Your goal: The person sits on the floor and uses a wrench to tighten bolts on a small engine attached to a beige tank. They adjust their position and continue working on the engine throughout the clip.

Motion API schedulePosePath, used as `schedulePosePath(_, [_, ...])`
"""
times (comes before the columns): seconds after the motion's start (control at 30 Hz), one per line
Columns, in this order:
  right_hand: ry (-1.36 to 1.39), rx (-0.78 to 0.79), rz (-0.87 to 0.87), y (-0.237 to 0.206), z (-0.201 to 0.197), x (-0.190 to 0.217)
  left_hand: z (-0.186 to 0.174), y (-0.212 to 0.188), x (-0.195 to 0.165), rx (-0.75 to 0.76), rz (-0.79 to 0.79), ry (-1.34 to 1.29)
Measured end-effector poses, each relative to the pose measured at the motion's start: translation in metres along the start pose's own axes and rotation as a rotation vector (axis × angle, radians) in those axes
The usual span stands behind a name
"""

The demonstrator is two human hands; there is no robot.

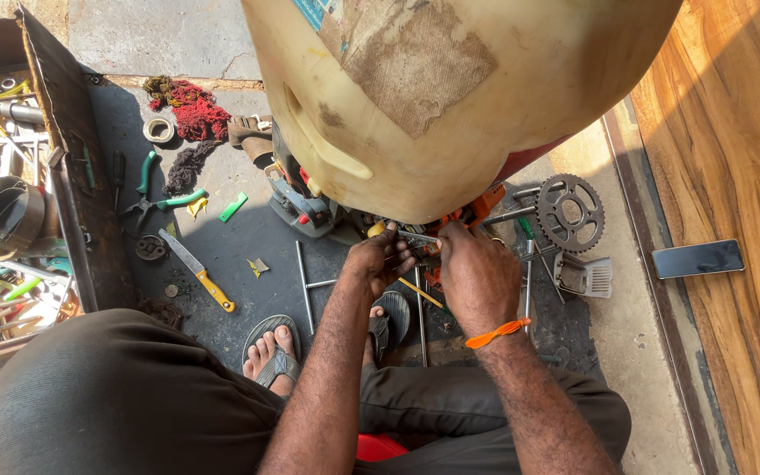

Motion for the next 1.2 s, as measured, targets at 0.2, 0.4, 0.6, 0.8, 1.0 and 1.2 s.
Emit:
schedulePosePath(0.2, [0.033,0.088,0.125,-0.024,0.028,-0.008,-0.002,0.001,0.001,-0.087,0.038,0.027])
schedulePosePath(0.4, [0.061,0.315,0.261,-0.073,0.115,-0.019,-0.005,0.000,-0.010,-0.171,0.273,0.306])
schedulePosePath(0.6, [0.178,0.318,0.297,-0.064,0.229,-0.029,-0.005,-0.015,-0.021,-0.380,0.403,0.615])
schedulePosePath(0.8, [0.250,0.350,0.264,-0.039,0.265,-0.030,0.005,-0.034,-0.034,-0.449,0.583,0.808])
schedulePosePath(1.0, [0.217,0.462,0.283,-0.055,0.217,-0.028,-0.006,-0.036,-0.028,-0.459,0.395,0.665])
schedulePosePath(1.2, [0.248,0.348,0.173,-0.071,0.149,-0.029,-0.015,-0.029,-0.016,-0.198,0.329,0.217])
Point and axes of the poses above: each hand's wrist, its own y-axis towards the middle knuckle, its own z-axis out of the palm, x = y × z, the point moved 4 cm from there along y, towards the middle knuckle, and after that the axes turned 10 degrees about -z, right-handed, at the moved point
